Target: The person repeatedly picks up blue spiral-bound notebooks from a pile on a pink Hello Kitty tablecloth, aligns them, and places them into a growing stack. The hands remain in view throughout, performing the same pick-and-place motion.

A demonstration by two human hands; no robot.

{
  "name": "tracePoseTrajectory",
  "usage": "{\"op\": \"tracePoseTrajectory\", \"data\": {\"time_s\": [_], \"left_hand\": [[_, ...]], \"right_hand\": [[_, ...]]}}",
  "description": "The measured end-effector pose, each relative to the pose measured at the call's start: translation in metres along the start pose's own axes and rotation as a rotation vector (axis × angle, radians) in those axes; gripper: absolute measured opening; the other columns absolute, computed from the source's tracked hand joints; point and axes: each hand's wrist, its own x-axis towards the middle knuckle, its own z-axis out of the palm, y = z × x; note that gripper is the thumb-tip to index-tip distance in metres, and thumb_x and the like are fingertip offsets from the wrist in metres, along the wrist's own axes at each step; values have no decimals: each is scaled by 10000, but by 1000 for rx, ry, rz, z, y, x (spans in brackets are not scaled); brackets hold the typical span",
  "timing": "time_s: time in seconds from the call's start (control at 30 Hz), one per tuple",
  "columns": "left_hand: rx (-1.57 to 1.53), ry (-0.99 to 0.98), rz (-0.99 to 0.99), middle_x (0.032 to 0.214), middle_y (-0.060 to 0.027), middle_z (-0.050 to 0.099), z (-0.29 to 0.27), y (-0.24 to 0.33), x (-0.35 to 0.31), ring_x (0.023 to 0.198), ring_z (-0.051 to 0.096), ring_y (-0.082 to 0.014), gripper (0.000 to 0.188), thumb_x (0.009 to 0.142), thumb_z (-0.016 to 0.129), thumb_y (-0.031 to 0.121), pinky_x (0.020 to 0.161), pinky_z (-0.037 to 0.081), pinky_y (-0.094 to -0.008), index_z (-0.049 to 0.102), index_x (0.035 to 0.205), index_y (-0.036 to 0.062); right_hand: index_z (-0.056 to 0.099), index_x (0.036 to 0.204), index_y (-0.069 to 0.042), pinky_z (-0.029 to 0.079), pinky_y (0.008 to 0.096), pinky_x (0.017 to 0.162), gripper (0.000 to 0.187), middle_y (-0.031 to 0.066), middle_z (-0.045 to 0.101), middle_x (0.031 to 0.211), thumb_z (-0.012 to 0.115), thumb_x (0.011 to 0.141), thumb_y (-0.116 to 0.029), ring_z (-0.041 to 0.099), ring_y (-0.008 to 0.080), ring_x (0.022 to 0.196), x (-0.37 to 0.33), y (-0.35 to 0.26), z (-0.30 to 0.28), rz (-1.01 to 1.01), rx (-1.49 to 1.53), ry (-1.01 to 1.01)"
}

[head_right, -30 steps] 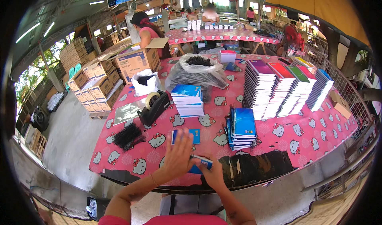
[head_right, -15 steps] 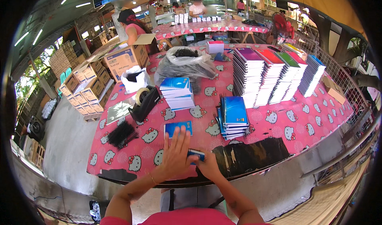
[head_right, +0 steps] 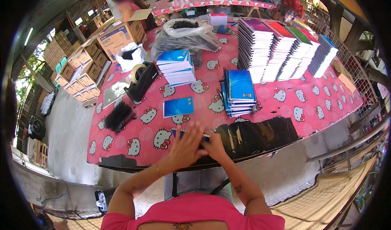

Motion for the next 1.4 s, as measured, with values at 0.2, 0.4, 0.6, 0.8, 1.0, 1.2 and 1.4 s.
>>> {"op": "tracePoseTrajectory", "data": {"time_s": [0.2,0.4,0.6,0.8,1.0,1.2,1.4], "left_hand": [[-62,9,37,1580,-161,341,23,12,-29,1507,239,-302,816,969,415,611,1160,127,-629,349,1512,6],[-109,85,61,1549,-163,377,22,17,-36,1473,299,-310,767,983,442,565,1150,138,-637,354,1508,13],[-114,228,-68,1209,-89,634,-15,-12,3,1200,569,-265,384,949,633,283,1149,172,-641,595,1274,82],[-242,277,-67,1024,-42,660,-10,-3,-1,1044,612,-228,260,895,687,175,1127,283,-555,645,1140,97],[-243,324,-97,1015,-48,675,-9,2,4,982,617,-243,258,891,696,190,1045,362,-468,658,1132,105],[-229,377,-64,1093,-49,686,-6,2,1,1048,613,-223,251,872,712,203,1005,395,-455,668,1086,81],[-207,364,-53,1016,-59,677,-14,4,3,973,621,-243,310,861,727,195,906,434,-405,657,1146,97]], "right_hand": [[677,1156,-6,521,299,787,302,111,728,955,642,857,3,631,105,875,3,1,-2,-35,-10,-56],[668,1185,-5,522,300,819,331,121,731,1009,651,854,4,635,107,915,2,-12,1,-46,14,-55],[661,1206,-15,518,335,874,365,140,719,1094,702,844,-31,683,209,987,4,-21,0,-34,-113,-111],[685,1148,-22,505,365,922,372,158,687,1097,781,791,-60,672,309,1021,-10,-54,-24,-269,-378,-29],[707,1101,-11,538,303,806,276,109,687,1010,763,833,-41,686,199,907,-15,-71,-46,-93,-190,-134],[707,1079,9,535,265,730,208,72,688,896,727,878,-36,654,107,838,-6,-63,-56,-23,-134,-194],[682,960,14,525,290,656,131,69,678,842,720,875,-78,653,140,759,2,-60,-53,-176,-287,-197]]}}
